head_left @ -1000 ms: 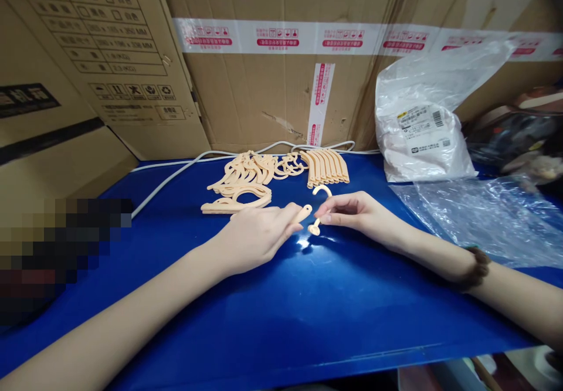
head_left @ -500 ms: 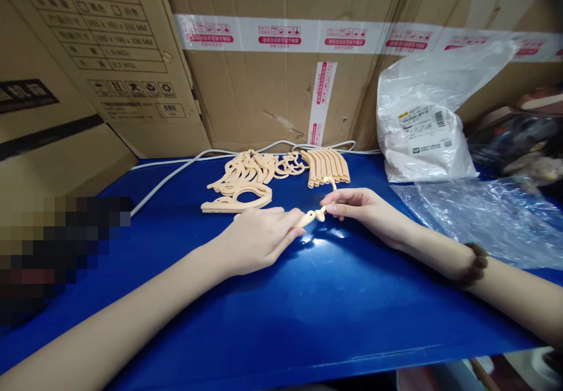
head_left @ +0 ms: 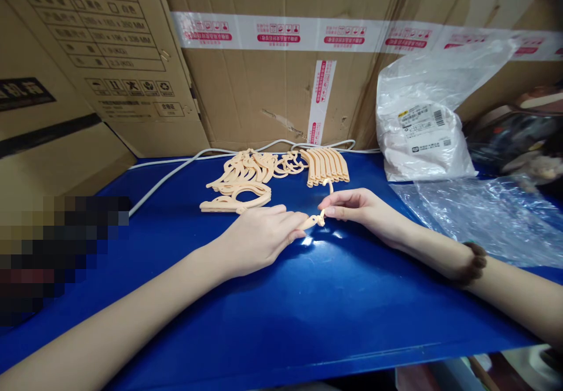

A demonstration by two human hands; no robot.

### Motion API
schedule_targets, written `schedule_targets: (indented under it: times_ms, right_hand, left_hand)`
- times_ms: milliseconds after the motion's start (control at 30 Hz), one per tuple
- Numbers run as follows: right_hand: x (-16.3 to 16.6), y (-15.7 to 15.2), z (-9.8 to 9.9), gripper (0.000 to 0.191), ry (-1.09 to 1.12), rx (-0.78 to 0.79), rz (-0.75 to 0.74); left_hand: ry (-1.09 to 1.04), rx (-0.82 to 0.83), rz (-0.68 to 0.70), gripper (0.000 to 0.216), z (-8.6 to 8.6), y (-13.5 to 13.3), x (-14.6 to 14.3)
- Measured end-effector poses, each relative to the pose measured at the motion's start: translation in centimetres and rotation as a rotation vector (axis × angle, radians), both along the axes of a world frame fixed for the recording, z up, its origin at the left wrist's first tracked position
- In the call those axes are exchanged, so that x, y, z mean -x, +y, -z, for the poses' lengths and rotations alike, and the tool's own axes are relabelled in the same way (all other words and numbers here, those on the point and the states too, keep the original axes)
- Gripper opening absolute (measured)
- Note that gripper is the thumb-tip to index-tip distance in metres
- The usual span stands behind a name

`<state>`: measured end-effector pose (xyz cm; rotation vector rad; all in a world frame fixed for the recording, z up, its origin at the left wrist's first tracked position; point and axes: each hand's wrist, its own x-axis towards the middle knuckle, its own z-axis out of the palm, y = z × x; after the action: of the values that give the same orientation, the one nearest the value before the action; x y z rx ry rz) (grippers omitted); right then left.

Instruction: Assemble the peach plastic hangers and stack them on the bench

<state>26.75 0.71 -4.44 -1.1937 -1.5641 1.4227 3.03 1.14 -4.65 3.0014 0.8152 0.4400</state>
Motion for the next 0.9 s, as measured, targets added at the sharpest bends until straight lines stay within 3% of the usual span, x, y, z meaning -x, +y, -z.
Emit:
schedule_targets:
  times_ms: [300,900]
  right_hand:
    - [0.05,-0.01,-0.04,0.021,-0.005,-0.001,0.009]
    - [-0.09,0.27,0.36,0.019,-0.042,-0.032,0.007]
  left_hand:
    - [-0.008,-0.256,0.062,0.042,-0.04,-0.04,-0.08]
    - [0.040,-0.314,0.053,0.045,0.04,0.07,-0.15]
